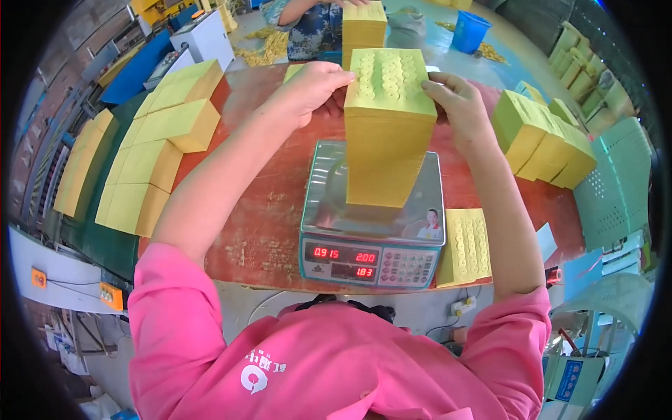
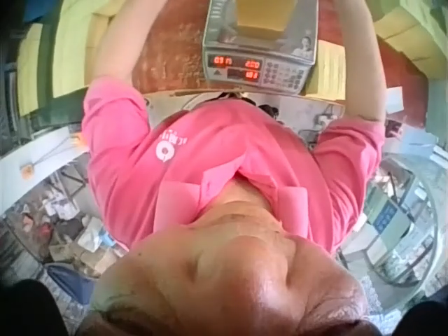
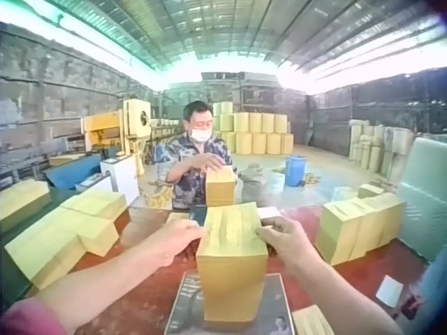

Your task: Weighing stacks of yellow paper blocks on a digital scale and organizing them.

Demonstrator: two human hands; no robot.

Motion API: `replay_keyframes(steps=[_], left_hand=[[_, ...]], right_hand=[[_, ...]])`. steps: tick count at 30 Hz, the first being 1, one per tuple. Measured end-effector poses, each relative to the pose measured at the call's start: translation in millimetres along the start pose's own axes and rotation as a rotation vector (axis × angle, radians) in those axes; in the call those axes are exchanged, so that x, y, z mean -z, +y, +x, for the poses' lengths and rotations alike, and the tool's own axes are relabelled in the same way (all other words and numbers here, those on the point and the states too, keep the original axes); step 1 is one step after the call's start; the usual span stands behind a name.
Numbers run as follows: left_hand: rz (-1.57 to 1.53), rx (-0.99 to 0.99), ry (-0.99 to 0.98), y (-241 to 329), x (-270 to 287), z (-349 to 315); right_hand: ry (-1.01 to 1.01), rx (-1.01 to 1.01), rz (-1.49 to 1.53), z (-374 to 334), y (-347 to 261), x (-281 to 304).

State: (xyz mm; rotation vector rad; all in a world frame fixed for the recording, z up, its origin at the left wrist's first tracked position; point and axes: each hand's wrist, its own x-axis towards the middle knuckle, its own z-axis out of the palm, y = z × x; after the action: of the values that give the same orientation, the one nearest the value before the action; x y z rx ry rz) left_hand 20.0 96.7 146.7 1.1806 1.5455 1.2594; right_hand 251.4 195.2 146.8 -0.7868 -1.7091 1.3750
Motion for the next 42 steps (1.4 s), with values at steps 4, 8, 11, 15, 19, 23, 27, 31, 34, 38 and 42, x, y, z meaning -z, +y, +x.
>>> replay_keyframes(steps=[4,8,11,15,19,23,27,31,34,38,42], left_hand=[[0.090,-0.084,0.035,-10,-6,-2],[0.126,-0.264,0.207,-25,-11,-15],[-0.023,-0.192,0.322,-40,-4,-55],[-0.136,-0.009,0.452,-95,25,-114],[-0.161,0.184,0.606,-140,33,-172],[-0.210,0.220,0.630,-146,10,-195],[-0.246,0.204,0.594,-137,-25,-203],[-0.267,0.181,0.549,-131,-42,-207],[-0.253,0.180,0.558,-124,-45,-203],[-0.209,0.172,0.537,-105,-32,-181],[-0.216,0.066,0.404,-81,0,-140]], right_hand=[[0.039,0.010,-0.035,-7,3,-5],[0.021,0.059,-0.085,-18,4,-3],[0.145,0.072,0.033,-39,10,7],[0.166,0.075,0.188,-83,28,27],[0.105,-0.019,0.229,-133,49,49],[0.023,-0.146,0.258,-152,78,69],[-0.055,-0.198,0.265,-160,84,77],[-0.093,-0.197,0.294,-167,82,83],[-0.126,-0.183,0.307,-169,84,88],[-0.114,-0.191,0.270,-161,86,86],[-0.072,-0.205,0.272,-141,87,74]])
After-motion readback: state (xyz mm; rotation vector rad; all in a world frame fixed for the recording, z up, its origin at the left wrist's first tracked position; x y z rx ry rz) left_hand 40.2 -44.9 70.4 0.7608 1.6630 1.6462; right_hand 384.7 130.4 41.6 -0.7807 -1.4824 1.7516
